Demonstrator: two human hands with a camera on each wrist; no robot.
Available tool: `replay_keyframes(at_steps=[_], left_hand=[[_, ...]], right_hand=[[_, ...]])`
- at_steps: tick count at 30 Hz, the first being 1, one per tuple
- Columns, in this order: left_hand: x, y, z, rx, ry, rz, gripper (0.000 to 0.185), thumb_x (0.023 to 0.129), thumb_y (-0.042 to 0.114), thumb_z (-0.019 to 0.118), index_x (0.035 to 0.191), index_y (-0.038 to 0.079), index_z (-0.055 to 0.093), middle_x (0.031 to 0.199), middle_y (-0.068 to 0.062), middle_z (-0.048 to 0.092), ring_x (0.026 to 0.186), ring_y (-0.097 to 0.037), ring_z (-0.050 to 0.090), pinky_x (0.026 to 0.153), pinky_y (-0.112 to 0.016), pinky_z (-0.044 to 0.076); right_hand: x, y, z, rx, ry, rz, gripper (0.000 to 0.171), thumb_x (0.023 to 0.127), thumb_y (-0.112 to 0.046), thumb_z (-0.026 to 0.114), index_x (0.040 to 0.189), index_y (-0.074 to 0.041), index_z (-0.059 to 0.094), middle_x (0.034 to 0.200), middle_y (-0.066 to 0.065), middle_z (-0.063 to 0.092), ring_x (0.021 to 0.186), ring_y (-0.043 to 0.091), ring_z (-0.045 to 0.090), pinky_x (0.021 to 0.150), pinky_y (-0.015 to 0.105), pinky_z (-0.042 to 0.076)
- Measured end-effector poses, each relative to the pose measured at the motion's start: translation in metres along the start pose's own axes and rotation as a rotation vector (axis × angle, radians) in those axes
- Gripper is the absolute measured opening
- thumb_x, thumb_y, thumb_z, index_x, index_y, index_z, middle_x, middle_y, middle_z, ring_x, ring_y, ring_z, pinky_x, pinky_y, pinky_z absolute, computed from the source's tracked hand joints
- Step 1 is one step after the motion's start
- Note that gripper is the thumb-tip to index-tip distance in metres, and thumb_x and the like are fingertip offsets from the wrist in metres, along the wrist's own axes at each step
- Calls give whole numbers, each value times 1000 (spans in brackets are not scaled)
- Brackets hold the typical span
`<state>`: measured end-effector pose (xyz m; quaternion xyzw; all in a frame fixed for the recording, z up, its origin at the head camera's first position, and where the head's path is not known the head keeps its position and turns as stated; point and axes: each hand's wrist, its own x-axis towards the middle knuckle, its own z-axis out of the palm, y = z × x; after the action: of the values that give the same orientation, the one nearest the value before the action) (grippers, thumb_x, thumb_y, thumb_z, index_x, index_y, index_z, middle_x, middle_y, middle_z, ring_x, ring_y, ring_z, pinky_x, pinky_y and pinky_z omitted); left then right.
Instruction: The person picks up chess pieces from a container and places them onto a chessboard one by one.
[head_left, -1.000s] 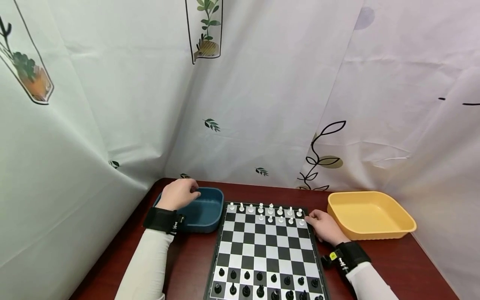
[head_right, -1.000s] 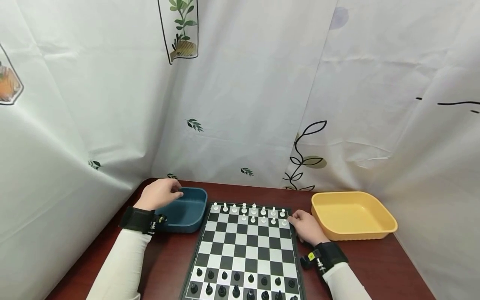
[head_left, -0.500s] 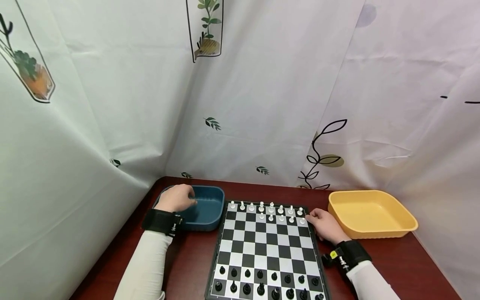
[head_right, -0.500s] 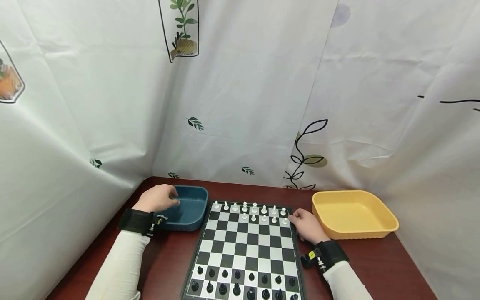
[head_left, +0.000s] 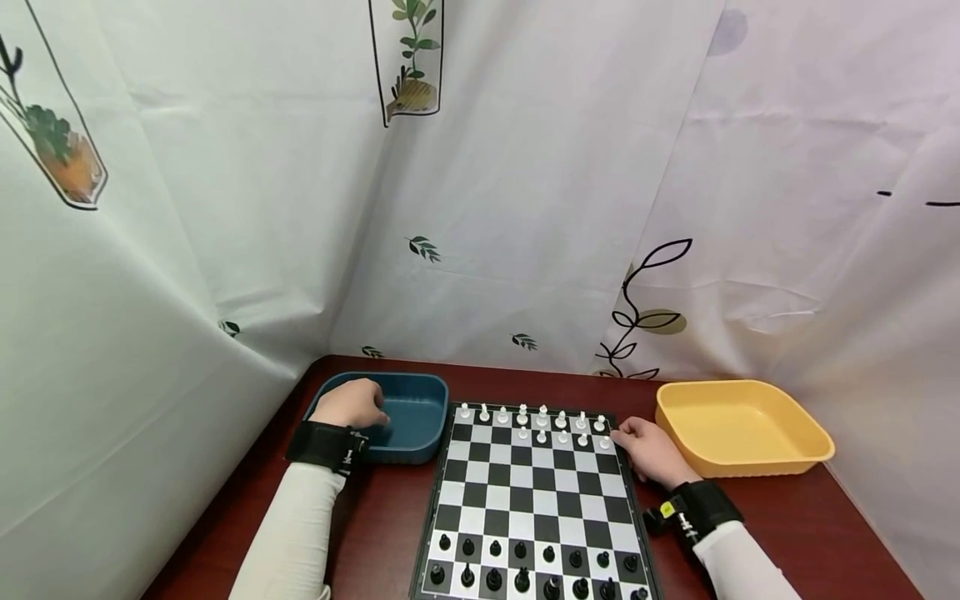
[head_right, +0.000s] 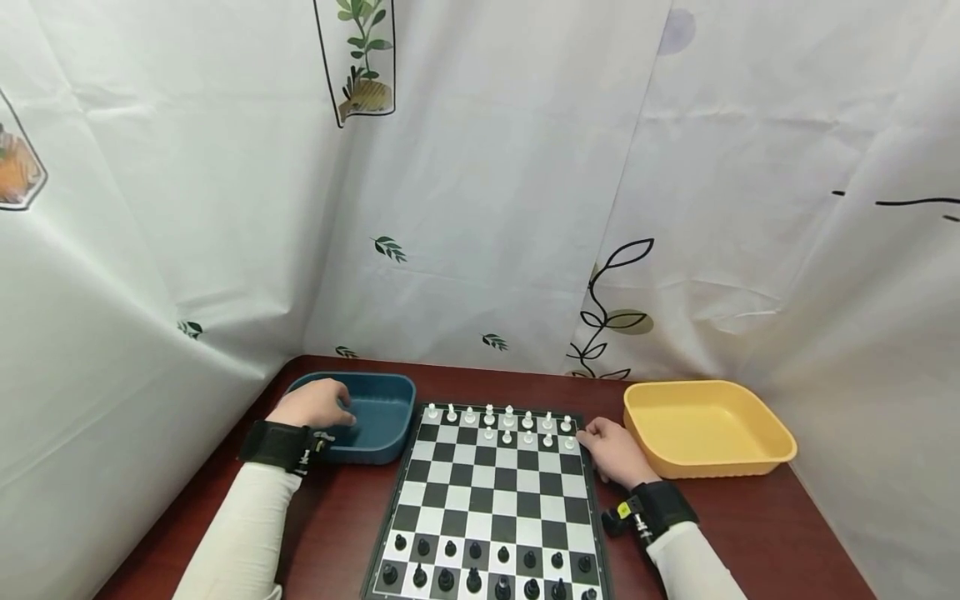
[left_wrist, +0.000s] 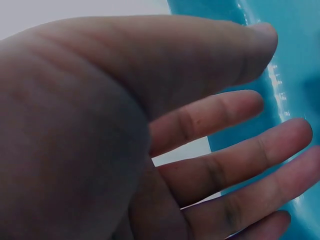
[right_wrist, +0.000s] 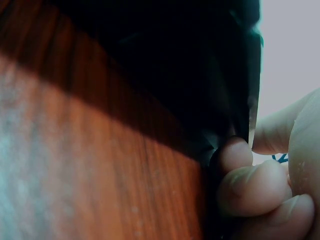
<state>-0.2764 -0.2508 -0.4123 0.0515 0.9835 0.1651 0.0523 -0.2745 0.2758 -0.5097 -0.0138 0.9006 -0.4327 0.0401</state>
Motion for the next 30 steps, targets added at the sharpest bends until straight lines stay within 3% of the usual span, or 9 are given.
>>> replay_keyframes(at_steps=[5, 11, 16, 18, 20, 23, 25, 30], left_hand=[[-2, 1, 2, -5, -6, -10, 19, 91, 21, 92, 92, 13, 74, 87, -3, 68, 74, -20, 57, 69, -41, 45], [-3, 3, 5, 7, -3, -11, 23, 90, 20, 93, 87, 13, 72, 80, 0, 61, 71, -19, 53, 66, -39, 41], [1, 0, 10, 3, -3, -10, 47, 88, 19, 94, 67, 19, 52, 66, 5, 37, 62, -15, 35, 60, -36, 28], [3, -2, 12, 9, -8, -11, 48, 86, 18, 95, 64, 21, 53, 64, 6, 38, 61, -15, 35, 58, -34, 29], [4, -4, 15, 16, -16, -19, 40, 85, 18, 96, 64, 19, 62, 64, 6, 48, 61, -15, 43, 57, -33, 35], [5, -5, 16, 38, -16, -26, 20, 83, 17, 97, 77, 17, 78, 79, 2, 70, 71, -18, 60, 62, -39, 52], [6, -5, 17, 48, -11, -27, 16, 82, 15, 98, 84, 15, 82, 86, 0, 74, 76, -19, 64, 66, -42, 56], [10, -7, 23, 49, -22, -24, 30, 83, 9, 94, 67, 14, 70, 68, 5, 51, 66, -16, 43, 59, -36, 40]], right_hand=[[-1, 0, 0, 6, -4, -2, 21, 112, -21, 63, 98, -5, 62, 60, 5, 55, 42, 20, 52, 44, 34, 45], [-2, -2, 0, 5, 1, -8, 21, 111, -21, 63, 98, -5, 62, 60, 4, 54, 42, 20, 51, 44, 34, 45], [-1, -2, 0, 9, 0, -8, 21, 111, -20, 63, 98, -5, 62, 60, 4, 54, 42, 20, 51, 44, 34, 45], [-1, -2, 0, 8, 1, -7, 21, 111, -20, 63, 98, -4, 62, 60, 4, 54, 42, 20, 51, 44, 34, 45], [-1, -2, 1, 8, -1, -3, 21, 111, -20, 63, 98, -4, 62, 60, 4, 54, 42, 20, 51, 44, 34, 45], [-1, -2, 1, 8, 1, 1, 21, 111, -20, 62, 98, -5, 62, 60, 4, 54, 42, 20, 51, 44, 34, 45], [-1, -2, 1, 9, 2, 1, 21, 112, -20, 62, 98, -5, 61, 61, 5, 54, 43, 20, 51, 45, 34, 45], [0, 0, 1, 10, 0, 8, 21, 112, -21, 62, 99, -5, 62, 61, 5, 55, 43, 20, 51, 45, 34, 45]])
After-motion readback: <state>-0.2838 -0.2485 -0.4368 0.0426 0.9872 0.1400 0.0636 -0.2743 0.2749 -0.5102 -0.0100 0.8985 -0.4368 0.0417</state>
